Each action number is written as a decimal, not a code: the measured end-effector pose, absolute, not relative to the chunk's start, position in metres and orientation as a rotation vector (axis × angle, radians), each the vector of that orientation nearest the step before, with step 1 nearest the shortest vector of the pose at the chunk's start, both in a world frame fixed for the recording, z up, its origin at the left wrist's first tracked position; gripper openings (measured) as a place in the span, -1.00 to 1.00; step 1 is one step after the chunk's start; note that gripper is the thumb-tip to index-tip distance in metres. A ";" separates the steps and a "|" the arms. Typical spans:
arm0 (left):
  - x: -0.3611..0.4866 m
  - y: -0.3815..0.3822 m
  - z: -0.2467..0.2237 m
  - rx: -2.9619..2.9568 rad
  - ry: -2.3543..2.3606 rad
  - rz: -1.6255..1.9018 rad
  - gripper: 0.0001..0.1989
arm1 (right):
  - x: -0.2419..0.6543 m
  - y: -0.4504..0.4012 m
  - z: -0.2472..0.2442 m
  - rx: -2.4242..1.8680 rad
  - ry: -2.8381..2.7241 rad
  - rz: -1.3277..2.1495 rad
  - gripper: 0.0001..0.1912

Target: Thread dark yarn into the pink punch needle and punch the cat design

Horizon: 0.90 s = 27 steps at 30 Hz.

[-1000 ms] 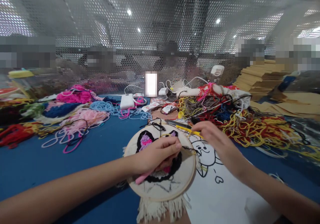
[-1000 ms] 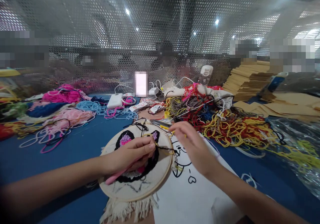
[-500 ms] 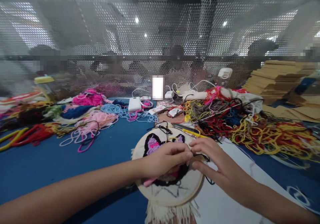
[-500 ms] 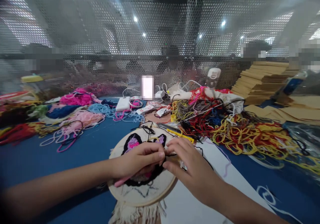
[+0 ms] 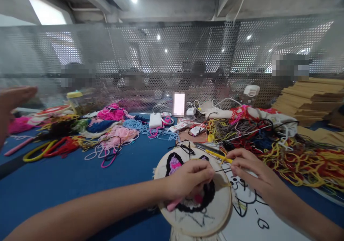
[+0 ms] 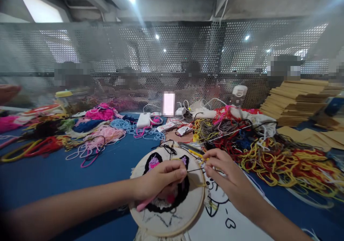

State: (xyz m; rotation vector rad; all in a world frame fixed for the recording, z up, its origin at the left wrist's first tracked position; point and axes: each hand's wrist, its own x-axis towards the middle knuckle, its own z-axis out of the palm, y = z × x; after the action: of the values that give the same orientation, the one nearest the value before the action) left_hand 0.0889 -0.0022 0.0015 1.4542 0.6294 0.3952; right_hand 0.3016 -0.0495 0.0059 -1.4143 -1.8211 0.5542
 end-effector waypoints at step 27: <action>0.086 -0.002 -0.001 1.453 0.621 0.560 -0.68 | 0.347 -0.012 -0.008 -1.461 -1.266 0.646 -0.73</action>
State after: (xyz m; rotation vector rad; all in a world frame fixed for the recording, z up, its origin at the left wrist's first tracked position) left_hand 0.0859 -0.0024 -0.0007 1.4533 0.6205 0.5602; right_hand 0.3474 -0.0117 -0.0076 -1.4608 -1.2663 0.6457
